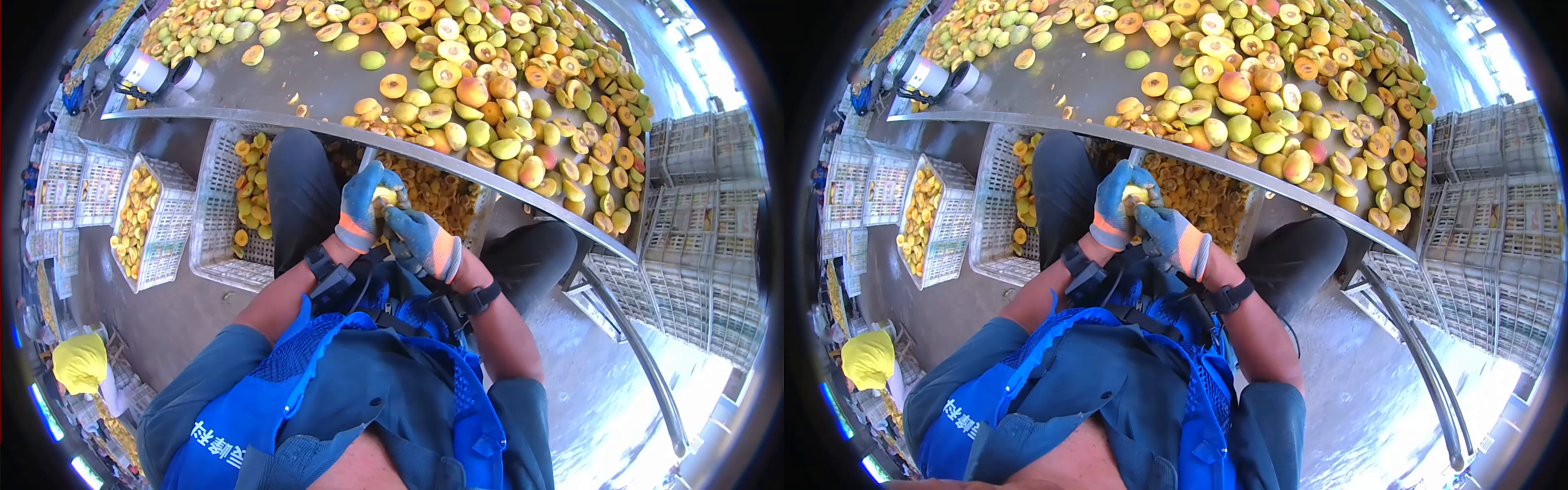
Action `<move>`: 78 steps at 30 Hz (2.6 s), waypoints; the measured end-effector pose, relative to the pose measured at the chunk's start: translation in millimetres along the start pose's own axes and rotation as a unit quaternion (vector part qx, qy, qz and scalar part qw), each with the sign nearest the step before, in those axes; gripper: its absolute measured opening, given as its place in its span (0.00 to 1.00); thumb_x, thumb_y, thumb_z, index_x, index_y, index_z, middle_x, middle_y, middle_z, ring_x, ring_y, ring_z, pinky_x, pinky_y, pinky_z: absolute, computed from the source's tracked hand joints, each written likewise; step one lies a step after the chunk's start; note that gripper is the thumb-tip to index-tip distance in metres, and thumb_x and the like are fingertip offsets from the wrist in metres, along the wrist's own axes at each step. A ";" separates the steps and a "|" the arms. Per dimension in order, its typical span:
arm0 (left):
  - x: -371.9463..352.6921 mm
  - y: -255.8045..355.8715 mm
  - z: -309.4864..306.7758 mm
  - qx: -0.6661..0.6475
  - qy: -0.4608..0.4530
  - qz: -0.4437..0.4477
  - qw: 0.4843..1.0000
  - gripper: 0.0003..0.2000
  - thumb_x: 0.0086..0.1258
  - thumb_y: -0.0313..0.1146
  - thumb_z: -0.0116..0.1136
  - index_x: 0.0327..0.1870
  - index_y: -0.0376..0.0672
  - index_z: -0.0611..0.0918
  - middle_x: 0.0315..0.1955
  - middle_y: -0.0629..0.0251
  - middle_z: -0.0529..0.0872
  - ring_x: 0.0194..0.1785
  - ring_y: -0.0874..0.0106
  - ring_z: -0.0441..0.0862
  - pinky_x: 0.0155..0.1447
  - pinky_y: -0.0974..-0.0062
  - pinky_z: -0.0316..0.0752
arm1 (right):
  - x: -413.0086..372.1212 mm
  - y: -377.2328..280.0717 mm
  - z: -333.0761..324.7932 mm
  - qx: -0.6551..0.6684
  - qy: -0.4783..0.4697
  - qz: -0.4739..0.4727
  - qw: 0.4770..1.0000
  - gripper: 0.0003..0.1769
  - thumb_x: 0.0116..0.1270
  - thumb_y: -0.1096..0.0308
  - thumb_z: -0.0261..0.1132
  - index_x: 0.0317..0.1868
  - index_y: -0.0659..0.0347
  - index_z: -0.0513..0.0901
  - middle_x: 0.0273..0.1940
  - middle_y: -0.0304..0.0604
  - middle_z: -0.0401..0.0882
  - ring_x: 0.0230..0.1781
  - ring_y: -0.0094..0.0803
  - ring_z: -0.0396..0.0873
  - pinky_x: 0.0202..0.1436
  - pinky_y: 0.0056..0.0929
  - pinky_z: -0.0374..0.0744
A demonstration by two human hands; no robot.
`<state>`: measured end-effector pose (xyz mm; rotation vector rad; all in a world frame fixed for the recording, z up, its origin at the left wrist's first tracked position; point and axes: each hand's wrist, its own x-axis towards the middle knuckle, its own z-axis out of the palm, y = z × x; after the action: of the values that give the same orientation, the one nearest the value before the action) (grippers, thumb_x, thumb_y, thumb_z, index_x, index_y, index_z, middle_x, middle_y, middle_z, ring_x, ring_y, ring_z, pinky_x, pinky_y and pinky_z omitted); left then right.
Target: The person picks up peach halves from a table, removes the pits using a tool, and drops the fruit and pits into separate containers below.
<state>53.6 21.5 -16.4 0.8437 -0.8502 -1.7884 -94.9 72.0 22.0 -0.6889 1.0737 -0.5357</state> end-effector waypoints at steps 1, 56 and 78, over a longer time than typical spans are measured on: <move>-0.6 0.2 0.4 -0.005 -0.002 -0.001 1.000 0.17 0.80 0.47 0.52 0.39 0.40 0.76 0.31 0.60 0.81 0.33 0.71 0.81 0.42 0.71 0.81 | 0.8 4.7 -2.4 0.003 -0.016 -0.018 1.000 0.26 0.82 0.45 0.53 0.39 0.59 0.81 0.22 0.30 0.72 0.15 0.18 0.65 0.18 0.20 0.62; -9.9 -14.0 -8.0 0.043 -0.085 -0.012 0.995 0.14 0.81 0.34 0.45 0.32 0.40 0.77 0.27 0.61 0.84 0.32 0.69 0.83 0.41 0.71 0.79 | -4.6 31.8 -0.6 0.231 -0.135 0.046 0.962 0.21 0.82 0.47 0.54 0.41 0.56 0.76 0.19 0.27 0.65 0.12 0.17 0.61 0.15 0.17 0.58; -2.2 4.8 -2.2 -0.014 0.022 -0.191 0.981 0.26 0.80 0.55 0.54 0.34 0.37 0.82 0.27 0.58 0.85 0.30 0.67 0.85 0.38 0.69 0.82 | 2.5 36.0 -1.6 -0.221 0.066 -0.093 0.969 0.29 0.82 0.47 0.54 0.53 0.70 0.83 0.32 0.48 0.85 0.34 0.38 0.84 0.40 0.37 0.80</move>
<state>58.3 21.7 -13.2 1.0790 -0.6636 -2.0989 -93.0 94.2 -6.5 -1.1672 1.2772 -0.5105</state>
